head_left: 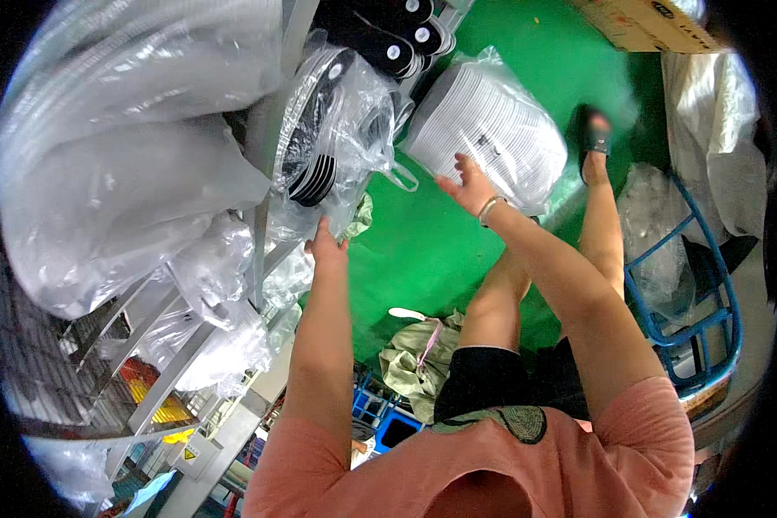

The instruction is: The person organizes shoe soles by removing them from shelves and boxes, sorting and stacking them by hand, and packing them into plastic bags.

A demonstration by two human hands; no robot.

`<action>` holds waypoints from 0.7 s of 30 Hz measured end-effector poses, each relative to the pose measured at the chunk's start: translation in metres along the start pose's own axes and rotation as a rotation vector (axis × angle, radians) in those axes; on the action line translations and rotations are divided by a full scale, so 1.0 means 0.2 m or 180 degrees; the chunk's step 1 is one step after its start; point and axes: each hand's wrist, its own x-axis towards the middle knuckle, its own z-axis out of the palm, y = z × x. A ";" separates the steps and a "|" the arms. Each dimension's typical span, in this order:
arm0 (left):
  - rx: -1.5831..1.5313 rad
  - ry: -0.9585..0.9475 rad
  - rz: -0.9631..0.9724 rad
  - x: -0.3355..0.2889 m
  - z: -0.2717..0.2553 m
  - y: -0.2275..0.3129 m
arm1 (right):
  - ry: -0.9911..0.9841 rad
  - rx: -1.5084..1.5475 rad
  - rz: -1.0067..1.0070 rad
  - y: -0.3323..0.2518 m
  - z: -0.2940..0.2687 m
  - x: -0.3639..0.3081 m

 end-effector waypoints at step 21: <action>-0.1546 -0.2019 0.0617 -0.46 -0.26 0.01 | -0.0969 -0.1392 -0.1219 -0.74 0.47 -0.39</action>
